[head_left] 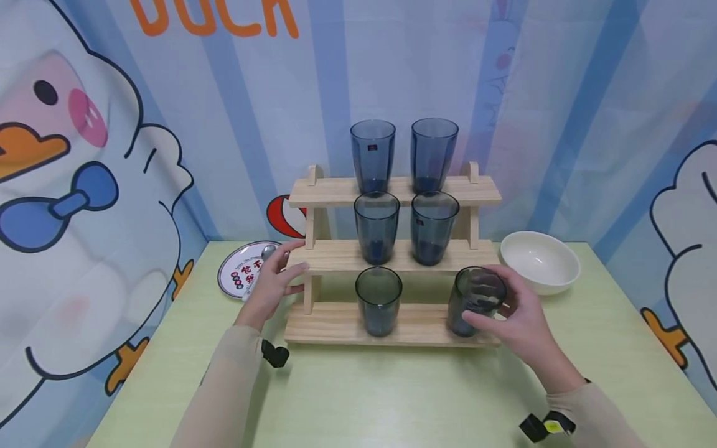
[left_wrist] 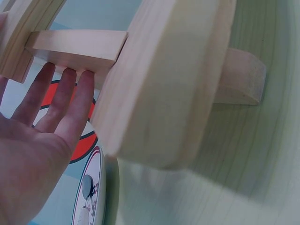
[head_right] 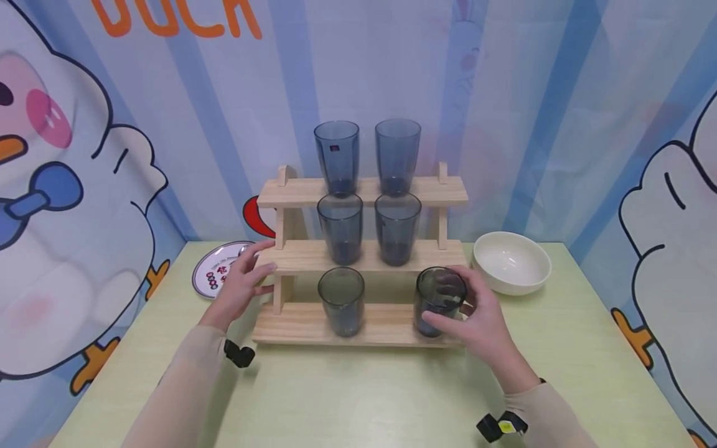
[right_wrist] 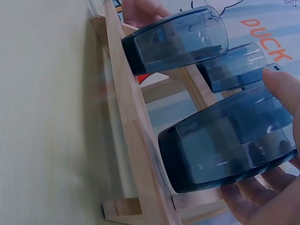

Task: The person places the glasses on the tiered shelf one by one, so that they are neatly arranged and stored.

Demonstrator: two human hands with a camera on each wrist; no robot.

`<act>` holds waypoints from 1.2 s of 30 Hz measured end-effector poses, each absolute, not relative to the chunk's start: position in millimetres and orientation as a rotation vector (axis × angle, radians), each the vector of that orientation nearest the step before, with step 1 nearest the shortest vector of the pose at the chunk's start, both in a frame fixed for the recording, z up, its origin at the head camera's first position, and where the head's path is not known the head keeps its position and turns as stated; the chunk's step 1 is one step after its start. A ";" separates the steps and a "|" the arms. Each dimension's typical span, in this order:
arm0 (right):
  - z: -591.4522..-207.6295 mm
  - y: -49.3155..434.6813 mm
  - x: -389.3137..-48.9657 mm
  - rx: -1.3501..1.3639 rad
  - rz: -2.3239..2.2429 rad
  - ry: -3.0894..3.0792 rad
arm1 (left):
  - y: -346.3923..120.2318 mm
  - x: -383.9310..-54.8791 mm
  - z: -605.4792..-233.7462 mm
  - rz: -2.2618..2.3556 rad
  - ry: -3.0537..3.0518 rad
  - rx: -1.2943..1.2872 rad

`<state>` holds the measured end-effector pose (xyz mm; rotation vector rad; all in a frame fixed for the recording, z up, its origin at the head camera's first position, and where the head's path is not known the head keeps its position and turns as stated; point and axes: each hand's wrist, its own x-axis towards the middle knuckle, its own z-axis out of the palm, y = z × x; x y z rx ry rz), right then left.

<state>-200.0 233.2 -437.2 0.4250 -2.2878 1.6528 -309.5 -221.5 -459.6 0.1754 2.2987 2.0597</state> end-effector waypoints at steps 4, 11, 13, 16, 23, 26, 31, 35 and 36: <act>-439.3 225.4 -203.1 0.434 1.659 -2.305 | -222.6 -309.7 -459.6 2.062 2.296 0.175; -442.1 212.4 -207.0 0.448 1.678 -2.349 | -222.0 -309.4 -459.5 2.057 2.296 0.180; -442.4 209.9 -207.5 0.450 1.691 -2.354 | -221.7 -310.0 -460.0 2.054 2.298 0.185; -442.2 206.8 -208.7 0.460 1.706 -2.355 | -221.3 -309.8 -459.6 2.056 2.297 0.184; -441.1 200.5 -210.5 0.490 1.739 -2.367 | -220.7 -308.9 -457.5 2.057 2.305 0.179; -440.9 197.2 -210.8 0.513 1.756 -2.369 | -221.2 -308.6 -457.9 2.054 2.302 0.178; -440.6 192.0 -211.0 0.565 1.766 -2.367 | -221.3 -307.7 -458.2 2.059 2.293 0.166; -440.3 189.8 -211.1 0.586 1.788 -2.364 | -221.2 -307.9 -458.2 2.061 2.290 0.173; -440.2 189.6 -211.3 0.591 1.792 -2.364 | -221.2 -307.9 -458.2 2.061 2.289 0.175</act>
